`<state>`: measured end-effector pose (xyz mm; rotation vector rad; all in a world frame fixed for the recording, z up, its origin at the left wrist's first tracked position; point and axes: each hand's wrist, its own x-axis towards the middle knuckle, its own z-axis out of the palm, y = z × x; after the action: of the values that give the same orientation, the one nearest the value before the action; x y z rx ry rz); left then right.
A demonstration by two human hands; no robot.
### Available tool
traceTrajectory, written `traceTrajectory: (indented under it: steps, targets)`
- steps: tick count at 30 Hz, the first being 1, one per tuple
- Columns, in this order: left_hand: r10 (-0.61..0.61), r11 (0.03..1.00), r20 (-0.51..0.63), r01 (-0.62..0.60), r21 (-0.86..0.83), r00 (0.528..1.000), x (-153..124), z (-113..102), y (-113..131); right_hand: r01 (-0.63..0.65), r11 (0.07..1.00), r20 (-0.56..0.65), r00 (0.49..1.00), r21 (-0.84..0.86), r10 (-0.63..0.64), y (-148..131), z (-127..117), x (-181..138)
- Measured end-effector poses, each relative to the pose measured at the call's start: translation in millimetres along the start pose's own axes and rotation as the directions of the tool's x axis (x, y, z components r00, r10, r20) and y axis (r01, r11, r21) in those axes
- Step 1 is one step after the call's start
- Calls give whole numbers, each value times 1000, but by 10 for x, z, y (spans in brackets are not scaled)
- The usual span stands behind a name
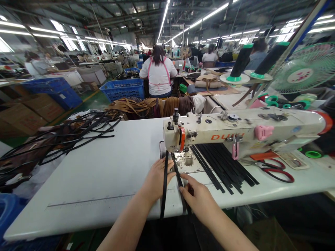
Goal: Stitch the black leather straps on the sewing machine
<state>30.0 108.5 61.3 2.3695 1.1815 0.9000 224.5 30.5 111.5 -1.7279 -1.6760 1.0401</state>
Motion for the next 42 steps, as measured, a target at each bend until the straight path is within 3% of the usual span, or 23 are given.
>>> traceTrajectory:
  steps: [4, 9, 12, 20, 26, 31, 34, 39, 42]
  targets:
    - [-64, 997, 6, 64, -42, 998, 10, -62, 70, 36, 970, -128, 989, -239, -68, 57, -199, 110]
    - [-85, 996, -1, 85, -20, 996, 31, -88, 125, -48, 772, -324, 923, -634, -209, 191, -444, 280]
    - [-68, 998, 9, 68, -18, 998, 30, -102, 146, -83, 658, -316, 917, -748, -243, 252, -507, 360]
    - [-57, 998, 26, 57, -31, 998, 51, -95, 121, -63, 464, -208, 940, -884, -270, 204, -438, 415]
    - [-52, 998, 28, 53, -23, 998, 55, -102, 134, -87, 433, -224, 935, -897, -276, 183, -425, 413]
    - [-67, 997, 11, 68, -29, 998, 52, -70, 106, -81, 476, -241, 927, -876, -286, 231, -441, 418]
    - [-54, 998, 6, 54, -24, 999, 45, -57, 93, -81, 619, -278, 933, -781, -228, 256, -453, 416]
    - [-36, 999, -2, 36, -13, 999, 33, -52, 84, -66, 938, -301, 953, -339, -42, 255, -491, 328]
    - [-33, 999, -10, 33, -11, 999, 31, -51, 85, -94, 994, -165, 981, 60, 103, 249, -493, 222]
